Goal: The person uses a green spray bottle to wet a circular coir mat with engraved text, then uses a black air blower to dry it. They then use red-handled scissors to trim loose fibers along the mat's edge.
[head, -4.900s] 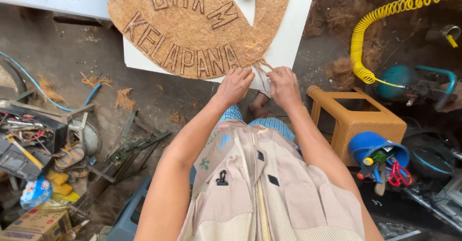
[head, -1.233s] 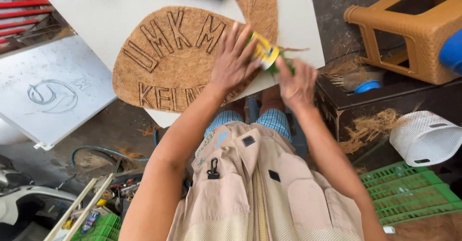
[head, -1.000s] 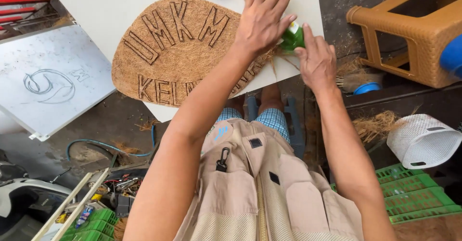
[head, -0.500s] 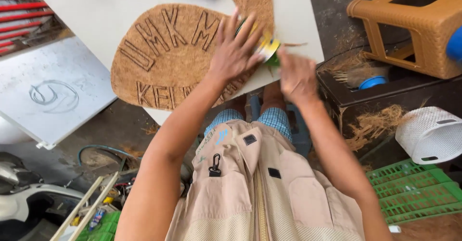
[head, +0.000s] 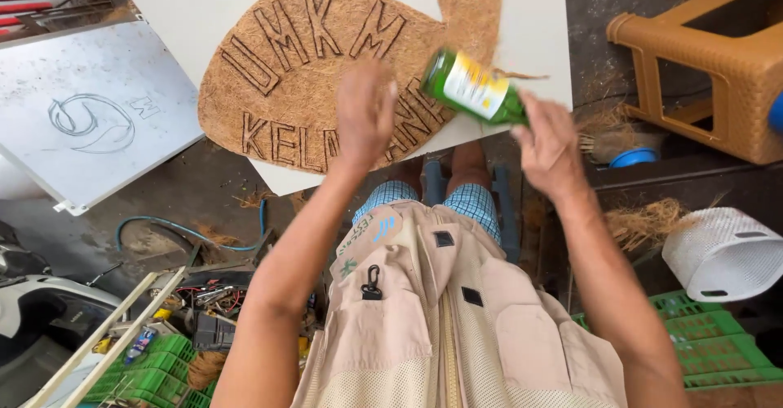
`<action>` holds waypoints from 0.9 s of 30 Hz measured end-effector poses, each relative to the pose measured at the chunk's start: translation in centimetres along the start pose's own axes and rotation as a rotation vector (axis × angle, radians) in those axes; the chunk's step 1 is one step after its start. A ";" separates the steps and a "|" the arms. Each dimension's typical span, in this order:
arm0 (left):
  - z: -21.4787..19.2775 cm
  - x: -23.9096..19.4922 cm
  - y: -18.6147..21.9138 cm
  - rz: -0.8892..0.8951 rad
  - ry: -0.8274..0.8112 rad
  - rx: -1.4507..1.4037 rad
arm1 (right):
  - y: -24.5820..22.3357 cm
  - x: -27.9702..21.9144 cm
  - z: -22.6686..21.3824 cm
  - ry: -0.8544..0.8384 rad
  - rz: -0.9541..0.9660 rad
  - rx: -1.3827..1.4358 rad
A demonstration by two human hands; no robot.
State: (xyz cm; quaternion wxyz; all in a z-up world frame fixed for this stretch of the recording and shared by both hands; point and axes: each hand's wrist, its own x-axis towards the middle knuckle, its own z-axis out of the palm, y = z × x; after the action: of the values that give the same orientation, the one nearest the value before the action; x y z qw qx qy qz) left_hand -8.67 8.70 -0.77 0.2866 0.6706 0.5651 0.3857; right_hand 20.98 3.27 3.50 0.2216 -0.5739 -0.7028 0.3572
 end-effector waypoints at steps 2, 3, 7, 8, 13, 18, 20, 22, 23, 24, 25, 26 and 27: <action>-0.5 -5.1 -0.8 0.125 -0.220 0.252 | 1.0 -2.5 1.4 -0.082 0.020 -0.069; -0.1 -5.7 0.0 0.123 -0.219 0.250 | 1.4 -3.5 1.4 -0.084 0.021 -0.071; 1.2 -6.9 1.6 0.270 -0.497 0.364 | 1.9 -6.5 0.3 0.098 0.160 0.042; 1.8 -6.6 1.5 0.246 -0.594 0.411 | 1.7 -7.0 -0.5 0.162 0.221 0.113; 1.0 -3.7 0.5 0.193 -0.844 0.454 | 1.8 -8.9 -1.3 0.190 0.292 0.067; 0.8 0.3 -1.4 0.267 -0.787 0.503 | 1.5 -8.1 0.8 0.159 0.156 0.014; 0.0 3.8 -0.4 0.200 -1.159 0.664 | 0.3 -7.4 1.4 0.023 0.025 -0.111; 0.2 4.5 -1.7 0.251 -1.168 0.597 | 0.5 -7.5 2.5 -0.028 -0.012 -0.131; 0.3 5.5 -2.7 0.314 -1.166 0.537 | 0.7 -6.9 3.3 -0.064 -0.057 -0.159; 0.0 6.4 -2.7 0.319 -1.162 0.540 | 0.2 -5.6 3.5 -0.058 -0.060 -0.161; -0.2 6.8 -2.4 0.315 -1.128 0.523 | -0.4 -4.8 3.6 -0.059 -0.080 -0.143; -0.4 7.3 -2.1 0.311 -1.094 0.506 | -1.0 -4.1 3.6 -0.059 -0.100 -0.124; -0.1 7.0 -2.8 0.316 -1.093 0.509 | -0.6 -3.6 4.0 -0.054 -0.101 -0.125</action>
State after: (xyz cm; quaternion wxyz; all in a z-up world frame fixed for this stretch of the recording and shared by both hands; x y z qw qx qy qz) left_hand -9.84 16.06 -1.61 0.3050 0.8940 0.3048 -0.1222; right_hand 18.63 -1.20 1.70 0.1841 -0.5406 -0.7576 0.3162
